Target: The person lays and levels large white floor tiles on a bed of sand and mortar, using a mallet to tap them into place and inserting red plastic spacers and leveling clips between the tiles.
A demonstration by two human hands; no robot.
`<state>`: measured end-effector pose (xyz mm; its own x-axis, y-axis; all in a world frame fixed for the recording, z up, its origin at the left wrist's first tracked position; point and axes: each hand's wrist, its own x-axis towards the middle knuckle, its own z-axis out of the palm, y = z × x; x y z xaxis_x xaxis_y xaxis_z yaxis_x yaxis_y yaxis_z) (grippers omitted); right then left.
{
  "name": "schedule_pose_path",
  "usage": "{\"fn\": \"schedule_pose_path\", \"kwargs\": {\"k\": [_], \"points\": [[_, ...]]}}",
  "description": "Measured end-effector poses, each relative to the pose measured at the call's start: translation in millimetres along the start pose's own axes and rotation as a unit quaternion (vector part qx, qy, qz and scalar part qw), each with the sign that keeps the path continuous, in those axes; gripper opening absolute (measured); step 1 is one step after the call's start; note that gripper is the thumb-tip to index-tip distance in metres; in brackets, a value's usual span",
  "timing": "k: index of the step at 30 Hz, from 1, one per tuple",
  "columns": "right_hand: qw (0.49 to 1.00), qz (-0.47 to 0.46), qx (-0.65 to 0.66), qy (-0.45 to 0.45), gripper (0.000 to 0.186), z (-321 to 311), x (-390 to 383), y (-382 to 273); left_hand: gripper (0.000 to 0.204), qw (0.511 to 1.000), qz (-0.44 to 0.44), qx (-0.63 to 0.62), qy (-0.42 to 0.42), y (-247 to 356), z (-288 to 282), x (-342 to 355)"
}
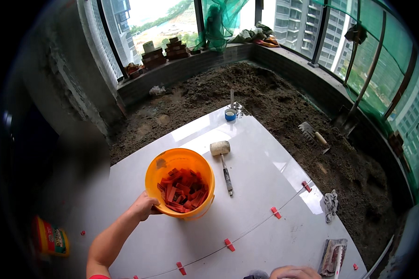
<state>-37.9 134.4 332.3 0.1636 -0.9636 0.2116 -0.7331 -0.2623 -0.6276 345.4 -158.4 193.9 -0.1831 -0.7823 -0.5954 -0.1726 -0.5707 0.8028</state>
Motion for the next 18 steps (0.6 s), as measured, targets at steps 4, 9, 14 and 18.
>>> {"fn": "schedule_pose_path", "kwargs": {"k": [4, 9, 14, 18], "points": [[0.999, -0.007, 0.031, -0.030, 0.015, -5, 22, 2, 0.052, 0.993, 0.044, 0.024, -0.104, 49, 42, -21], [0.989, 0.095, 0.071, -0.084, 0.011, -31, 35, -3, 0.088, 0.971, 0.106, 0.101, -0.189, 34, 205, 8], [0.942, 0.278, 0.111, -0.154, 0.011, -46, 1, -10, 0.065, 0.946, 0.031, 0.196, -0.255, -39, 341, -50], [0.933, 0.339, 0.081, -0.087, 0.015, -64, -19, -19, 0.066, 0.942, 0.011, 0.203, -0.268, -97, 427, -99]]}}
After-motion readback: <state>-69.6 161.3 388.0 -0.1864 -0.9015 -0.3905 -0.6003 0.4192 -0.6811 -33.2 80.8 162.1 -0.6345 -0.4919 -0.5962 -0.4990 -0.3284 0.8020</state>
